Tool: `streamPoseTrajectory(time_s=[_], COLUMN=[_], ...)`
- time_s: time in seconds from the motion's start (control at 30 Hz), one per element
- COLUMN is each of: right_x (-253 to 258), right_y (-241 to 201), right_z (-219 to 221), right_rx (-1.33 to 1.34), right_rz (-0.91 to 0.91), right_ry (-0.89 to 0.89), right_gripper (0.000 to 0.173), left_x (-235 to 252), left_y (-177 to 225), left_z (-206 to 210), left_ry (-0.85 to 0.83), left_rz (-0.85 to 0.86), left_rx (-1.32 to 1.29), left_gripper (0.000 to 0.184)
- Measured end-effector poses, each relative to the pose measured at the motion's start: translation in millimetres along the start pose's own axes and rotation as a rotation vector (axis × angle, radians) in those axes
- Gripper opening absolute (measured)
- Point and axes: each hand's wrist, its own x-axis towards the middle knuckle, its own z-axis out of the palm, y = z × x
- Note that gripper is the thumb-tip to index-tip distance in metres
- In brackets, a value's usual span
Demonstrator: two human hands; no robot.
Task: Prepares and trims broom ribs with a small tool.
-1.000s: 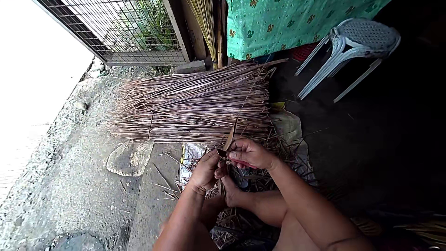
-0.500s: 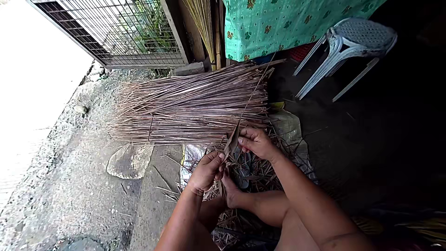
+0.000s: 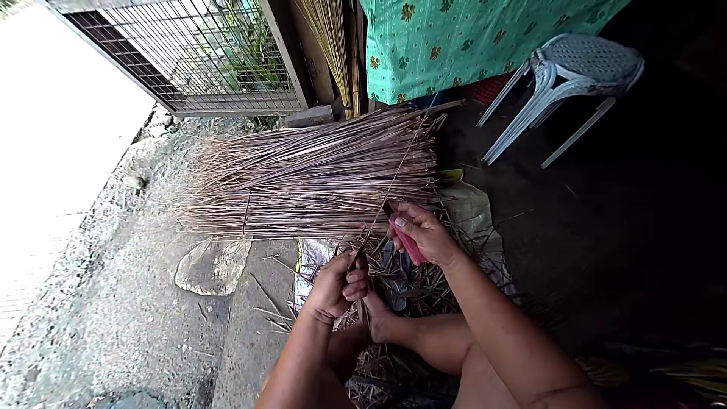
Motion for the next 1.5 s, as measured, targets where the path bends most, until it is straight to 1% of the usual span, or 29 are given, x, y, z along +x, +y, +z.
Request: streamPoseTrajectory(time_s=[0.1,0.17,0.3,0.43,0.53,0.63,0.67,0.7,0.77,0.83,0.87,0.93,1.0,1.07,1.1,1.17,1.23,1.3,1.4,1.5], right_x=[-0.9,-1.8,0.1,-2.8,-1.4,3.3,2.4,0.3,-5.1,-8.2,-9.0,-9.2,-8.2,-6.1,-6.2,-7.0,-7.2,-6.7,-4.9,-3.0], right_y=[-2.0,1.1,-2.4,-10.0,-14.6,-19.0,-21.6,-24.4,-25.9,-23.6,-22.5,-21.3,-20.9,-23.5,-25.0,-26.6,-24.4,-18.8,-17.9,-24.0], right_z=[-1.4,-2.3,-9.7,-12.4,-18.8,-30.7,-33.9,-34.9,-30.0,-19.4,-14.0,-7.5,-7.4,-10.6,-13.3,-14.4,-8.5,-4.8,-10.4,-22.9], right_rx=[-0.025,-0.043,-0.061,-0.106,-0.103,-0.033,-0.027,-0.034,-0.096,-0.204,-0.264,-0.327,-0.308,-0.237,-0.202,-0.183,-0.224,-0.248,-0.229,-0.212], right_rz=[0.018,0.047,0.020,-0.040,-0.124,-0.193,-0.179,-0.151,-0.074,0.028,0.084,0.159,0.153,0.092,0.051,0.007,0.059,0.120,0.073,-0.034], right_ry=[-0.231,-0.273,-0.226,-0.194,-0.046,0.168,0.195,0.174,0.042,-0.097,-0.127,-0.093,0.061,0.205,0.200,0.069,-0.060,-0.111,-0.054,0.072], right_gripper=[0.035,0.031,0.023,0.025,0.025,0.032,0.035,0.037,0.035,0.031,0.026,0.024,0.028,0.030,0.032,0.038,0.037,0.033,0.029,0.026], left_x=[1.0,0.6,-1.6,-1.0,-1.2,-0.7,-0.6,-0.2,1.8,4.5,5.5,6.7,7.4,9.6,10.4,11.3,11.2,10.5,9.3,8.5], left_y=[-2.8,-4.5,-5.4,-8.2,-9.4,-11.0,-11.4,-11.4,-12.3,-15.3,-16.9,-19.2,-19.6,-18.5,-17.6,-16.3,-17.5,-19.2,-18.5,-16.7], left_z=[-1.7,-2.3,-0.2,1.4,3.1,2.8,3.3,4.0,7.3,10.3,10.3,8.5,6.5,5.0,4.6,4.0,4.3,4.6,5.0,4.7], left_ry=[-0.098,-0.123,-0.145,-0.147,-0.142,-0.124,-0.098,-0.066,0.019,0.086,0.102,0.119,0.159,0.223,0.248,0.249,0.219,0.197,0.177,0.136], left_rz=[-0.049,-0.060,-0.090,-0.147,-0.172,-0.155,-0.131,-0.098,-0.008,0.081,0.116,0.177,0.246,0.297,0.308,0.307,0.300,0.278,0.244,0.226], left_rx=[-0.189,-0.243,-0.204,-0.144,-0.126,-0.086,-0.041,0.026,0.195,0.379,0.438,0.490,0.539,0.562,0.569,0.575,0.595,0.622,0.631,0.647], left_gripper=[0.026,0.022,0.023,0.023,0.022,0.023,0.025,0.028,0.031,0.030,0.028,0.026,0.025,0.027,0.028,0.028,0.028,0.029,0.028,0.028])
